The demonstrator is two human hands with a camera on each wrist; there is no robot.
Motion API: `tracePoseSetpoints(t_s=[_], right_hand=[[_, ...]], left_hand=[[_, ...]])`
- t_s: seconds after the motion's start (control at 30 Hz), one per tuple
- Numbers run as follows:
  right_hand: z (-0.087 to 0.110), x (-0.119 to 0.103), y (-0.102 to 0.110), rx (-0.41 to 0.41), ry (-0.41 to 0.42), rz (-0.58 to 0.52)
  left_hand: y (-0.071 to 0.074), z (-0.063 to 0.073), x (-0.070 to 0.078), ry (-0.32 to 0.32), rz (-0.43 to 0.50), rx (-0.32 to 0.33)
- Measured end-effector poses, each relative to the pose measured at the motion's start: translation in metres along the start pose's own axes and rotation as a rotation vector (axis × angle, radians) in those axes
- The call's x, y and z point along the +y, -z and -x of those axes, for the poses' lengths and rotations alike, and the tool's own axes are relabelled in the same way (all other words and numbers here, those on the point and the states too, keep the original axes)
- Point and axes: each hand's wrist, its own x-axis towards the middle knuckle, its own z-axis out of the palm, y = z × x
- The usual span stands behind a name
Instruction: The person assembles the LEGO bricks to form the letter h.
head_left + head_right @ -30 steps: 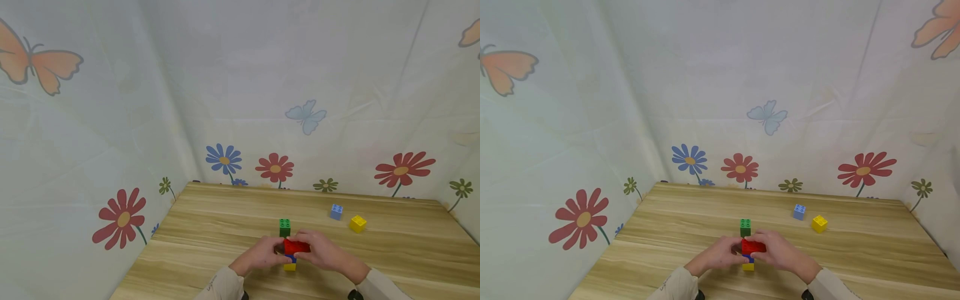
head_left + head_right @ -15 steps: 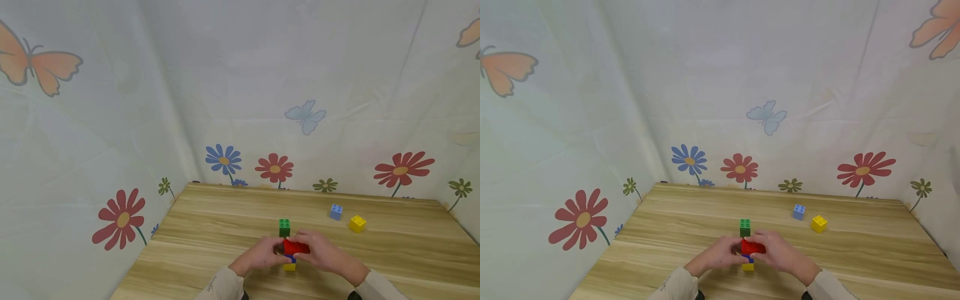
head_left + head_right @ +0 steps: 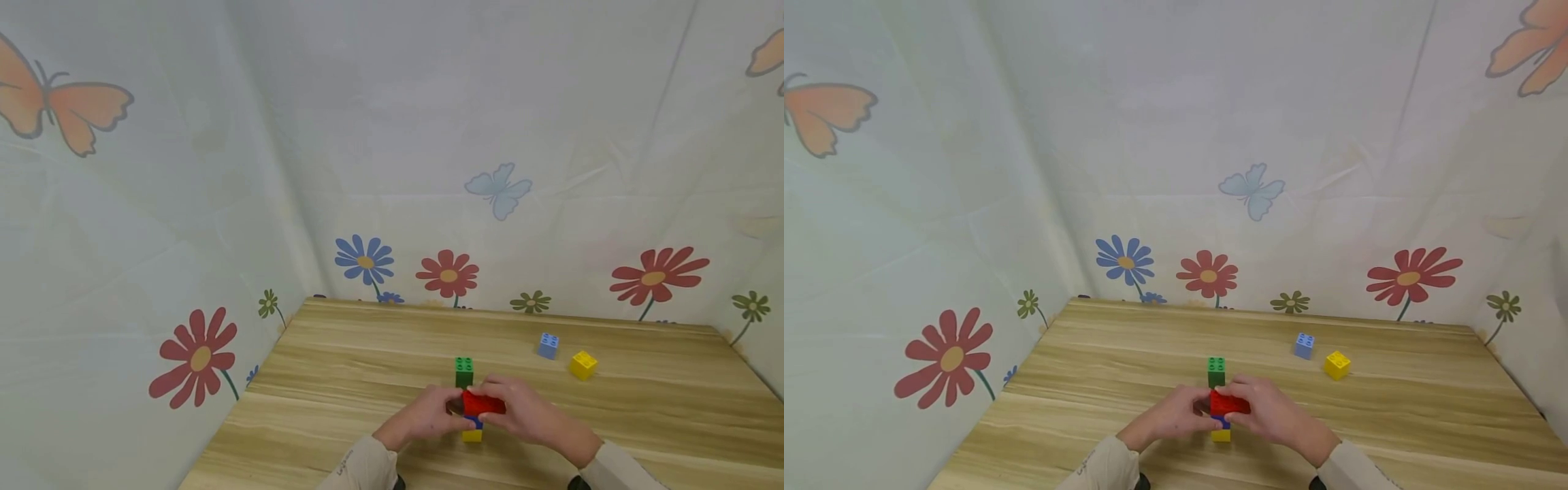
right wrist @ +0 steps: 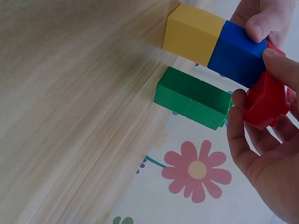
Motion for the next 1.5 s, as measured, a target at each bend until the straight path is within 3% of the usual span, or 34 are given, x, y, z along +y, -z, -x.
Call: tracePoseSetpoints(t_s=[0.7,1.5], right_hand=[[-0.0009,-0.0005,-0.0009,0.011,0.025,0.013],[-0.0031,-0.0008,-0.0004,-0.016,-0.009,0.006]], left_hand=[[-0.0001,-0.0008,-0.001,-0.006,0.014,-0.003],[0.0004,-0.0017,-0.0032,-0.008,0.012,-0.004]])
